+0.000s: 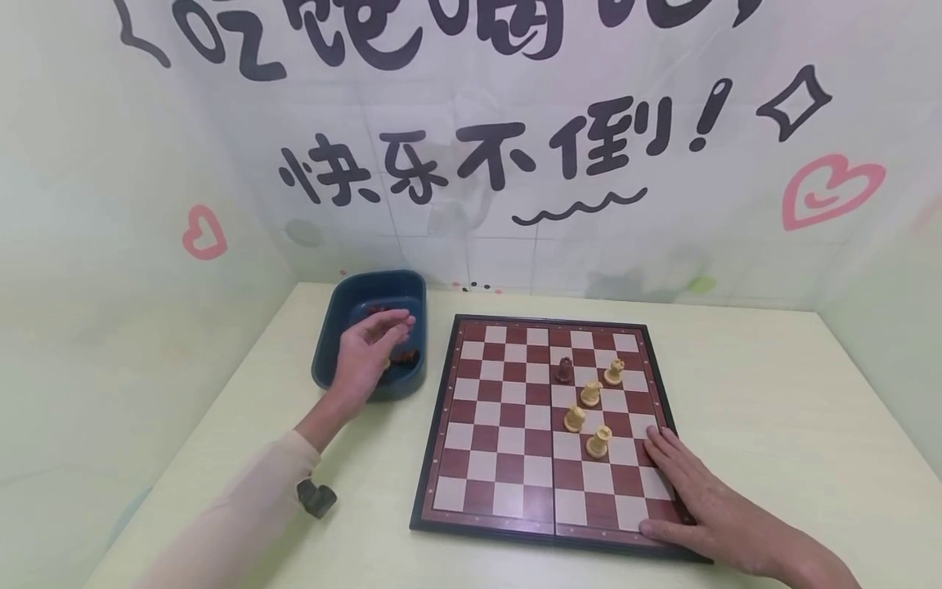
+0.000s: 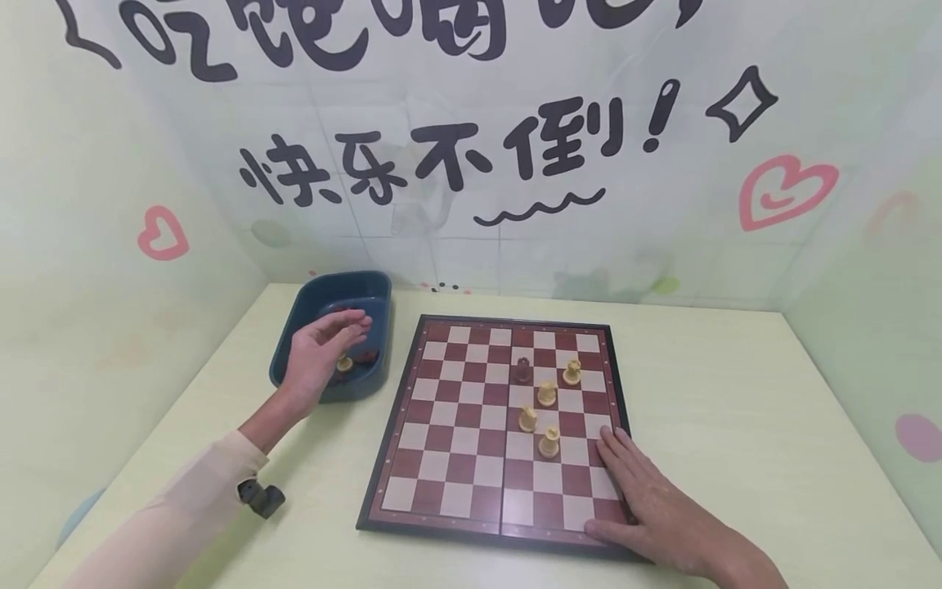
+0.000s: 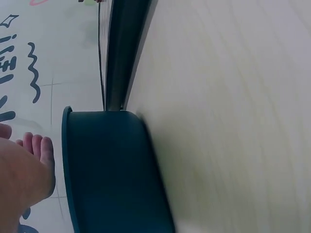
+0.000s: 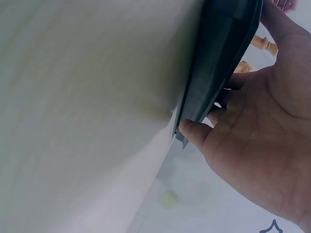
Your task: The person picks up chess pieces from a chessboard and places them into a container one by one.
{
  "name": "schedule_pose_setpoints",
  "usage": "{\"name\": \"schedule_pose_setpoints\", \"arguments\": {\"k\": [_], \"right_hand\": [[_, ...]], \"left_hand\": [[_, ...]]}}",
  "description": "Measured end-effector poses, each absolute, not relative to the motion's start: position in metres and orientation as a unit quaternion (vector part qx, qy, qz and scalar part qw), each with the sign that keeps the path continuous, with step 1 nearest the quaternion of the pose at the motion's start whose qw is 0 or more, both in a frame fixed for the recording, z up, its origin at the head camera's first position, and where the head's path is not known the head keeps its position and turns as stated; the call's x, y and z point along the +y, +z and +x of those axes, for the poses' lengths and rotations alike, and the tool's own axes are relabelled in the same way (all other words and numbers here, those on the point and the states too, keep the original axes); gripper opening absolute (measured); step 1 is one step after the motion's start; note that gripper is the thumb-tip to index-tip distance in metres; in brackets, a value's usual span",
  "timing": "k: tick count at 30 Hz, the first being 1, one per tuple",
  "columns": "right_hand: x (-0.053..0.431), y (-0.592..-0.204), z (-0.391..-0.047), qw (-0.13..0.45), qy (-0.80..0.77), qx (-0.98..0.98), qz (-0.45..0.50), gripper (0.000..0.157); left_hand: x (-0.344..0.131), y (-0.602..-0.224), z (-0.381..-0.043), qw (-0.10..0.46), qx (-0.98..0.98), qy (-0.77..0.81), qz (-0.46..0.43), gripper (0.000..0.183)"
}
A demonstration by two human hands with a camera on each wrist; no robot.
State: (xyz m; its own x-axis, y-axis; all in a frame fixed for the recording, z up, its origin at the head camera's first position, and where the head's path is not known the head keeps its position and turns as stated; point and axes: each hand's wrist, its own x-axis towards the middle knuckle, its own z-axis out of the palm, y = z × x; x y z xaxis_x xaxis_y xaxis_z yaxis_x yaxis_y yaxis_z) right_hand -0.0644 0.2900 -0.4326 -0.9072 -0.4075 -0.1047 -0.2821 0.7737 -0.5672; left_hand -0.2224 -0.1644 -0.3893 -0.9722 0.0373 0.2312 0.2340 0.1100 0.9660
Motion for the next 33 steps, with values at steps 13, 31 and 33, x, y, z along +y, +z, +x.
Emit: {"name": "schedule_pose_setpoints", "arguments": {"k": [13,31,33], "right_hand": [[0.289,-0.432,-0.065,0.105,-0.275,0.937,-0.189,0.098],[0.289,-0.432,-0.064,0.107,-0.230,0.951,-0.177,0.100],[0.289,-0.433,-0.064,0.103,-0.226,0.952,-0.180,0.100]], "left_hand": [[-0.142,-0.382,-0.218,0.074,-0.731,-0.666,-0.130,0.027],[-0.107,-0.385,-0.221,0.011,-0.716,-0.678,-0.164,0.027],[-0.101,-0.384,-0.220,-0.003,-0.710,-0.687,-0.155,0.028]]}}
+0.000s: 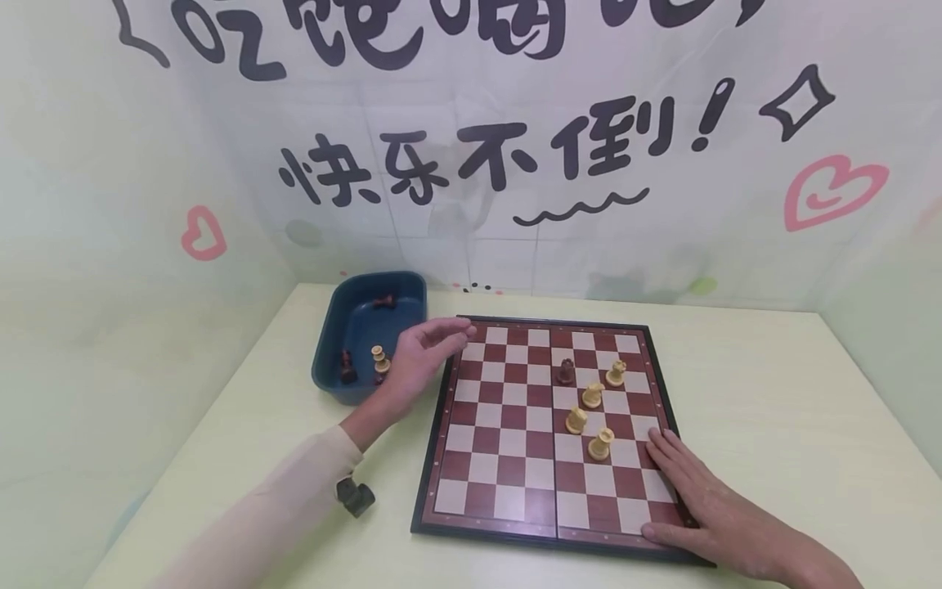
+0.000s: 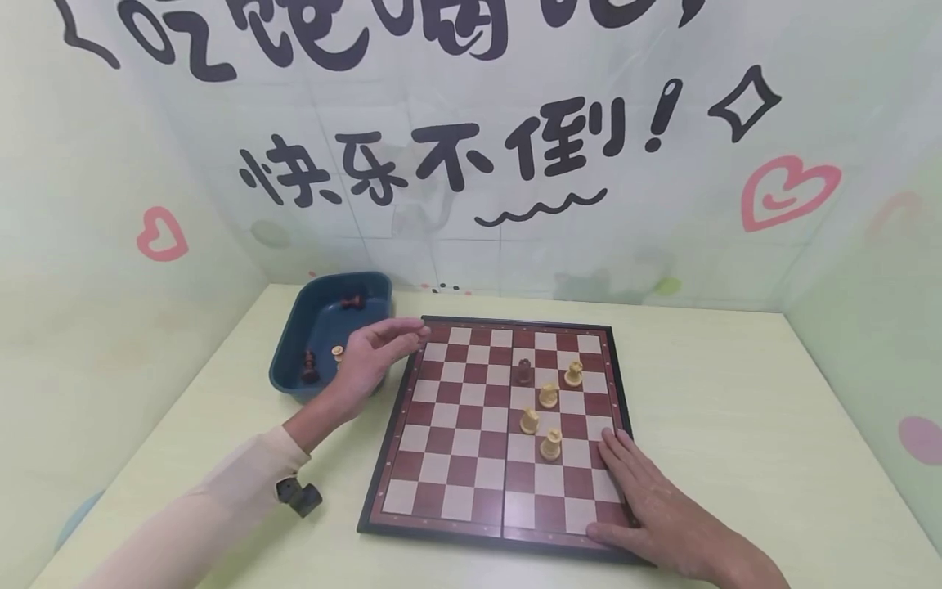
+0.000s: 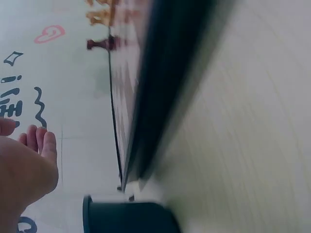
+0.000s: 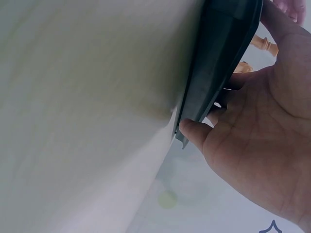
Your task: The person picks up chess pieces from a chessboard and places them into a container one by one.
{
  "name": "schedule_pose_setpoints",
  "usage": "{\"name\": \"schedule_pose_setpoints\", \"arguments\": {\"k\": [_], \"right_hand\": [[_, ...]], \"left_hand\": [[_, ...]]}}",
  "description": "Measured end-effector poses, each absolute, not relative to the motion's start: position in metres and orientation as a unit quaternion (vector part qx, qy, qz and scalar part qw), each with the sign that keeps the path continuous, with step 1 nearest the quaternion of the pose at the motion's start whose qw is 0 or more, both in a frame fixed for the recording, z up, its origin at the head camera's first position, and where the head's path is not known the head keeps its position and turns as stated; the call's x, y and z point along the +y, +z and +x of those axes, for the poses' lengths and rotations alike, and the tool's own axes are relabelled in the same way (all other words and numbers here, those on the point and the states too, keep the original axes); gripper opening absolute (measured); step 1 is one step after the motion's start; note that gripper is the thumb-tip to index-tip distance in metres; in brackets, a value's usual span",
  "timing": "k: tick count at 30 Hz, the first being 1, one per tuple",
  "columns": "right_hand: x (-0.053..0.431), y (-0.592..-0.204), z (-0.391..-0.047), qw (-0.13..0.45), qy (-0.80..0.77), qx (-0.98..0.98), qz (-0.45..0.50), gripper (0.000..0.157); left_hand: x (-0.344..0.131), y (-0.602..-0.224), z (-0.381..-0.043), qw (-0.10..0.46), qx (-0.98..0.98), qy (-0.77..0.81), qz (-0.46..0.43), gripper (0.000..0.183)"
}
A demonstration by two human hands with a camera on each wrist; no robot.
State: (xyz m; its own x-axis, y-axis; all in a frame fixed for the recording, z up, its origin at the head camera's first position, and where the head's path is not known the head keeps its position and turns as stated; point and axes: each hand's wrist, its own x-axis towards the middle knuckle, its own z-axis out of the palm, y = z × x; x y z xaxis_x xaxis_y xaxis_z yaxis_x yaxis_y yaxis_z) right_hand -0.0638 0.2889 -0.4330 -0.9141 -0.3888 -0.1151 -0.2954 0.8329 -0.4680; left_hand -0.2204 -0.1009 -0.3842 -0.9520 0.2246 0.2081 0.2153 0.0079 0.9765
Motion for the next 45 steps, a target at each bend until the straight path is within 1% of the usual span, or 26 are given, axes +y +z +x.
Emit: {"name": "schedule_pose_setpoints", "arguments": {"k": [4,9,16,23,34,37,41,45], "right_hand": [[0.290,-0.434,-0.063,0.100,-0.224,0.953,-0.178,0.101],[0.290,-0.434,-0.062,0.103,-0.234,0.951,-0.176,0.100],[0.290,-0.436,-0.062,0.098,-0.274,0.938,-0.188,0.098],[0.289,-0.434,-0.062,0.110,-0.279,0.937,-0.179,0.099],[0.289,-0.432,-0.064,0.119,-0.280,0.937,-0.172,0.100],[0.289,-0.431,-0.064,0.122,-0.278,0.937,-0.170,0.100],[0.289,-0.432,-0.063,0.116,-0.284,0.935,-0.178,0.100],[0.290,-0.433,-0.063,0.107,-0.289,0.933,-0.185,0.099]], "left_hand": [[-0.087,-0.382,-0.219,0.029,0.702,0.696,0.146,0.029],[-0.074,-0.386,-0.216,0.047,0.704,0.692,0.151,0.028],[-0.061,-0.393,-0.210,0.130,0.636,0.745,0.150,0.034],[-0.047,-0.395,-0.208,0.169,0.629,0.741,0.166,0.037],[-0.028,-0.397,-0.204,0.188,0.691,0.670,0.194,0.033],[-0.023,-0.397,-0.202,0.189,0.704,0.658,0.187,0.030],[-0.017,-0.398,-0.199,0.192,0.718,0.645,0.180,0.028],[-0.008,-0.401,-0.196,0.190,0.721,0.635,0.200,0.029]]}}
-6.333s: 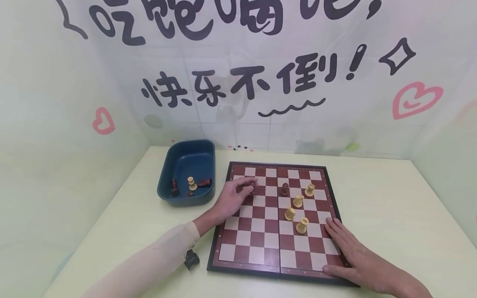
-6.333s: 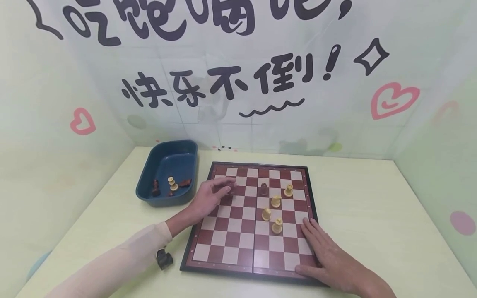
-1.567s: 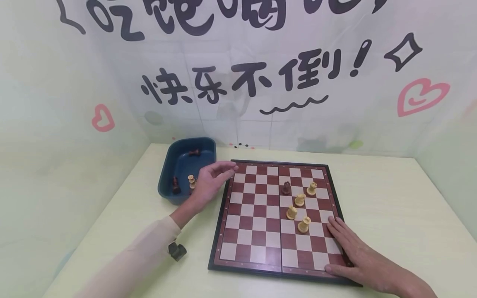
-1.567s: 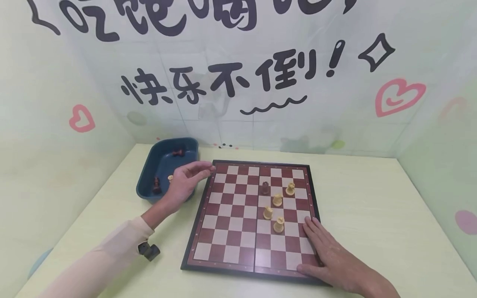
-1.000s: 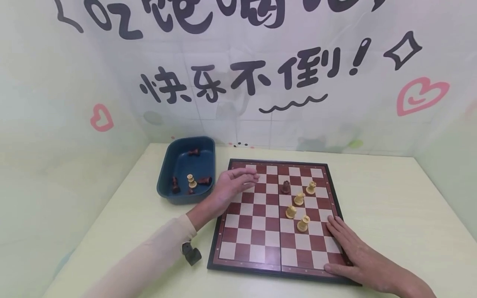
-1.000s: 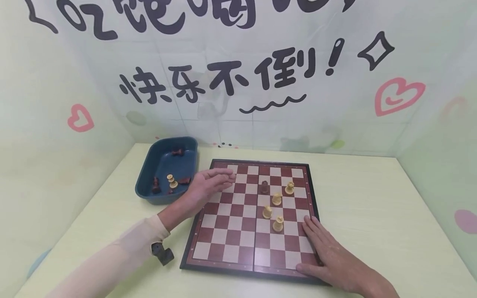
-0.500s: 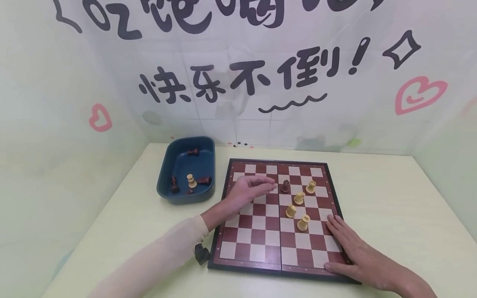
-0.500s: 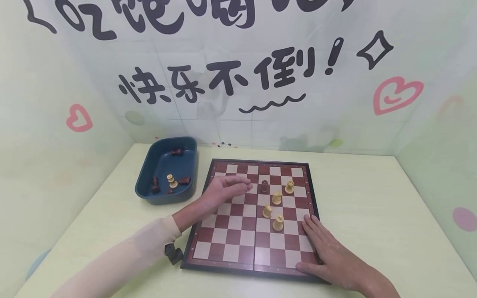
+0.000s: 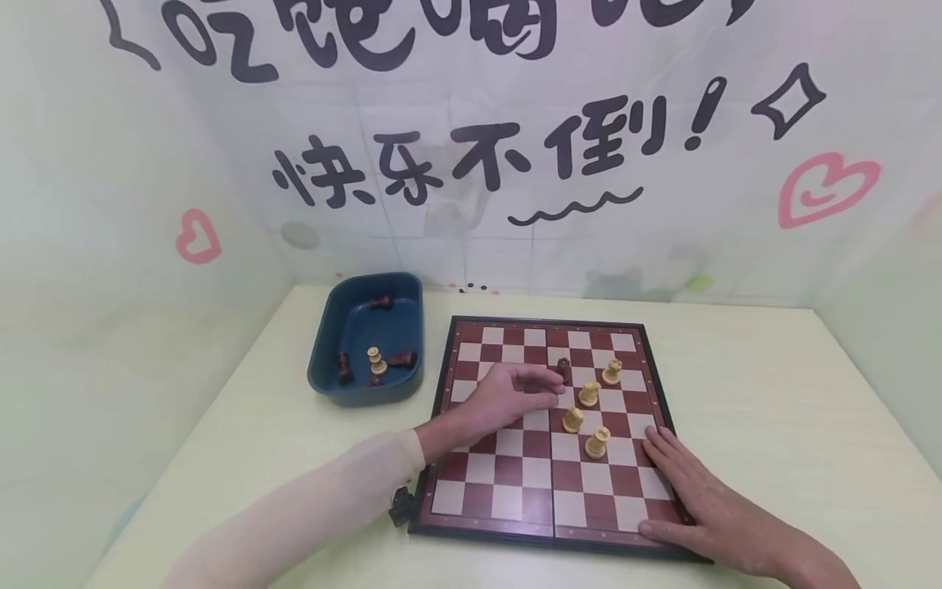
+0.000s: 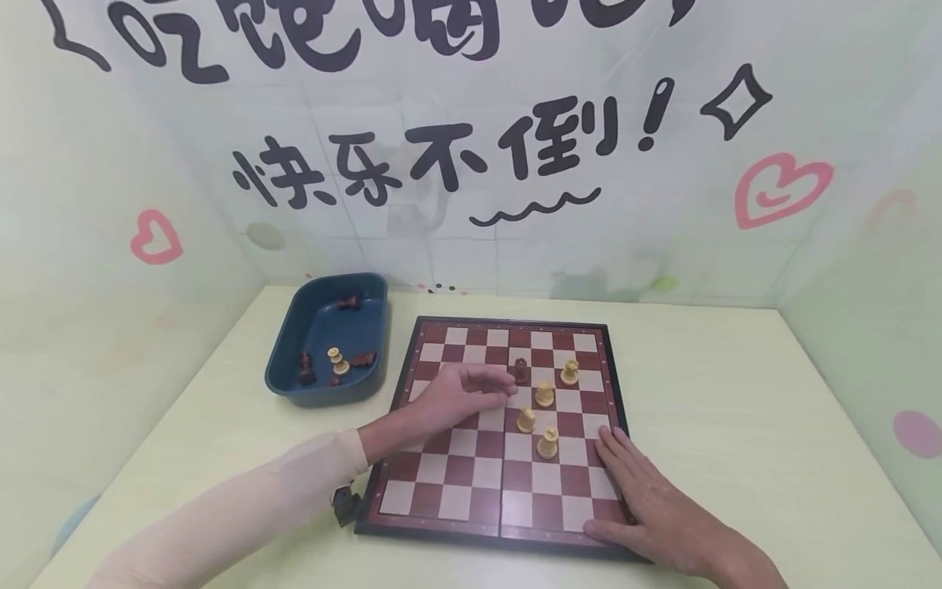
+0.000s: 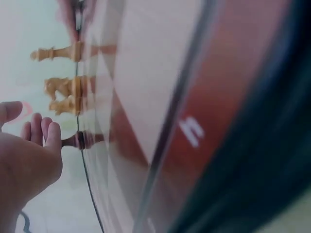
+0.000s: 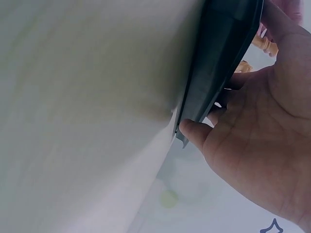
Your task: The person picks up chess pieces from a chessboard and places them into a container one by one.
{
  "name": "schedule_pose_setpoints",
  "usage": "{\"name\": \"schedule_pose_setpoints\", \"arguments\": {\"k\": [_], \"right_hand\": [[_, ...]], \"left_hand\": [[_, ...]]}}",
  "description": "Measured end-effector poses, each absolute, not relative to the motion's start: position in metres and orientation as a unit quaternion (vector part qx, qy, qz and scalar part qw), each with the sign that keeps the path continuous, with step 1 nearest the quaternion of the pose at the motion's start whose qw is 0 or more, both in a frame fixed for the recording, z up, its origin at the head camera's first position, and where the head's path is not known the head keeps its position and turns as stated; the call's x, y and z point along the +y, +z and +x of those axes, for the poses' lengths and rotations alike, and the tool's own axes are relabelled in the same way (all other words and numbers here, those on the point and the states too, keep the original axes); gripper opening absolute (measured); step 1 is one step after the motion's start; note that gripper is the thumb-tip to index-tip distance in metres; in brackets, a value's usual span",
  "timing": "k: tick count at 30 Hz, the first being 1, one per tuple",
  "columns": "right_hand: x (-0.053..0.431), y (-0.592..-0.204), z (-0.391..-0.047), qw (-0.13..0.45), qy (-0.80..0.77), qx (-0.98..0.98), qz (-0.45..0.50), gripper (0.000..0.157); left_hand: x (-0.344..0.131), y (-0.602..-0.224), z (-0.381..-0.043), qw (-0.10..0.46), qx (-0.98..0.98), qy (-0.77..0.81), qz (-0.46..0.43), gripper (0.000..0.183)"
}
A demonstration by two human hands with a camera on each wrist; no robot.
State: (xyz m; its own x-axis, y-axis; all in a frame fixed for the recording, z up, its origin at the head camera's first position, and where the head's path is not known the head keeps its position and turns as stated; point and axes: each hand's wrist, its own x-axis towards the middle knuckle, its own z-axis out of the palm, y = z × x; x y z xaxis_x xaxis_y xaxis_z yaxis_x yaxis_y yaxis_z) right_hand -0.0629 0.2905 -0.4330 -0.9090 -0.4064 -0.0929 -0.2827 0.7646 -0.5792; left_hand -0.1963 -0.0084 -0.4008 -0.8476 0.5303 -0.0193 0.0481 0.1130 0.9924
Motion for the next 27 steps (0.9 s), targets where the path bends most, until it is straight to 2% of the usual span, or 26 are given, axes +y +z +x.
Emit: {"name": "schedule_pose_setpoints", "arguments": {"k": [5,12,27], "right_hand": [[0.291,-0.434,-0.063,0.102,-0.292,0.932,-0.190,0.098],[0.290,-0.435,-0.062,0.101,-0.292,0.932,-0.190,0.098],[0.292,-0.434,-0.065,0.094,-0.295,0.929,-0.203,0.097]], "left_hand": [[0.004,-0.406,-0.193,0.182,0.742,0.614,0.198,0.028],[0.019,-0.416,-0.182,0.205,0.734,0.618,0.193,0.027],[0.022,-0.417,-0.179,0.193,0.769,0.580,0.188,0.018]]}}
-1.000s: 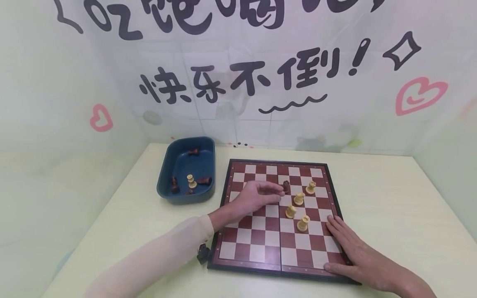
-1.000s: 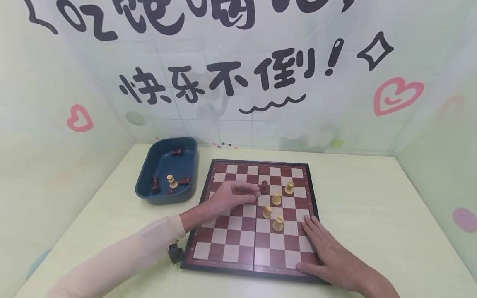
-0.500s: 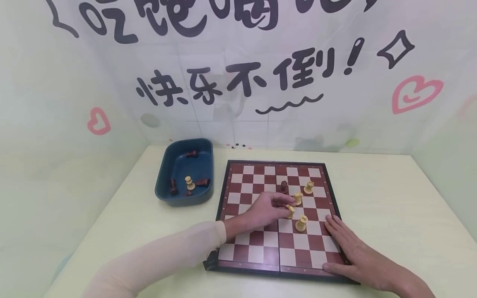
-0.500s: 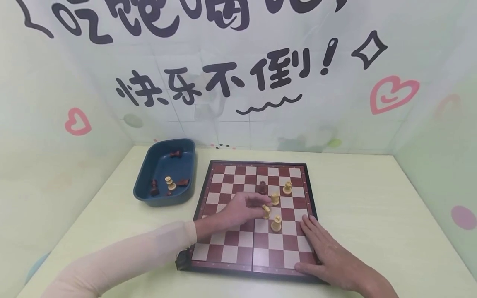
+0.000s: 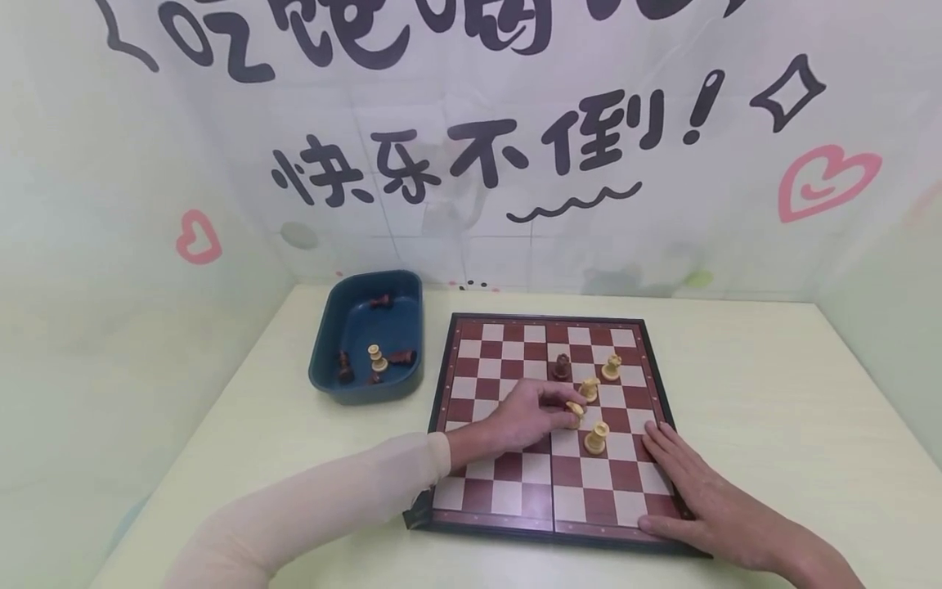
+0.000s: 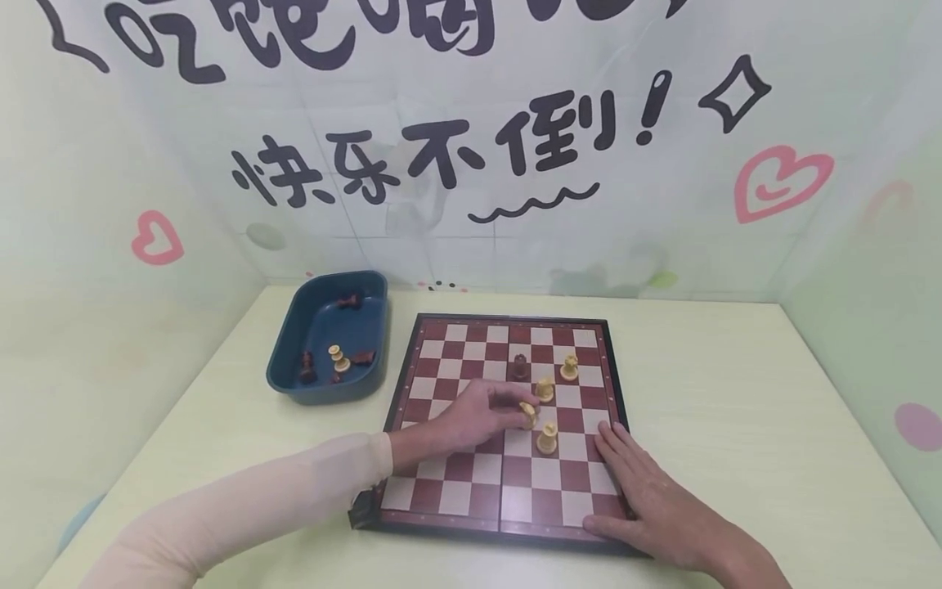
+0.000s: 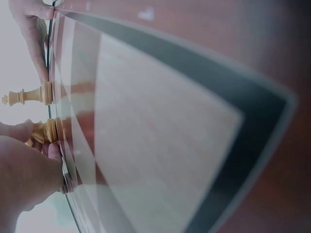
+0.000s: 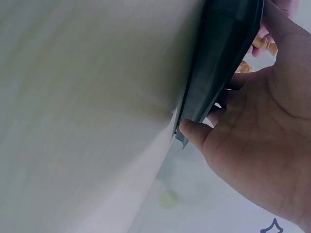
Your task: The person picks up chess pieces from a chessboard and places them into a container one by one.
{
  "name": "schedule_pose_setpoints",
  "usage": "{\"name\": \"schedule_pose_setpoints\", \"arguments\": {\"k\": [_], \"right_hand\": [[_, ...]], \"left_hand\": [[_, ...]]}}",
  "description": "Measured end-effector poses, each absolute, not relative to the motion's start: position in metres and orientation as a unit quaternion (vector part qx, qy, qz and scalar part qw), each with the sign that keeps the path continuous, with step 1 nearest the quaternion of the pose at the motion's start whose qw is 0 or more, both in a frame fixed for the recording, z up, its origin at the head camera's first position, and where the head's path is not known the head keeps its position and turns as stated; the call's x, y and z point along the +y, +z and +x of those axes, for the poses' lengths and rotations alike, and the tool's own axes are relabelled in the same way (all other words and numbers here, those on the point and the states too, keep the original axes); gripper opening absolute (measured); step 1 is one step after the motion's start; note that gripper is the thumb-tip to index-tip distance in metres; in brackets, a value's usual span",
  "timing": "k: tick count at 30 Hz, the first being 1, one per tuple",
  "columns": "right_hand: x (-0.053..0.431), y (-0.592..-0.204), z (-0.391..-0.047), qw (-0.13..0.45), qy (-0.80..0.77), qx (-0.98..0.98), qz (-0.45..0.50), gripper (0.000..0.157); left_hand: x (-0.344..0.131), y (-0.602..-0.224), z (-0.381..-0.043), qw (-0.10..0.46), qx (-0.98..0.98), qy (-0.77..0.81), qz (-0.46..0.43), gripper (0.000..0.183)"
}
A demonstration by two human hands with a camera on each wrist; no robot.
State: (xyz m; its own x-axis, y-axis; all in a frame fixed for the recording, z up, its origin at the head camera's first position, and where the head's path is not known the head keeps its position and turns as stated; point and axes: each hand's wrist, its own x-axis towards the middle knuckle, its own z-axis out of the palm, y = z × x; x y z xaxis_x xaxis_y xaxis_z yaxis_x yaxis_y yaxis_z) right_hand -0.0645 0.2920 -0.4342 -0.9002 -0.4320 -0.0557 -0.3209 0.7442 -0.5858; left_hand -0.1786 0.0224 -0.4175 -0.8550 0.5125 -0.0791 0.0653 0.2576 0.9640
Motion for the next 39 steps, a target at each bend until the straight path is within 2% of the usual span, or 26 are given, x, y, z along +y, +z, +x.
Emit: {"name": "schedule_pose_setpoints", "arguments": {"k": [10,24,39], "right_hand": [[0.293,-0.436,-0.064,0.082,-0.285,0.932,-0.211,0.096],[0.292,-0.434,-0.064,0.086,-0.288,0.931,-0.209,0.097],[0.292,-0.437,-0.063,0.083,-0.281,0.933,-0.210,0.096]], "left_hand": [[0.025,-0.418,-0.180,0.168,0.780,0.567,0.204,0.019],[0.024,-0.409,-0.183,0.178,0.763,0.580,0.223,0.019],[0.016,-0.409,-0.178,0.153,0.767,0.570,0.251,0.019]]}}
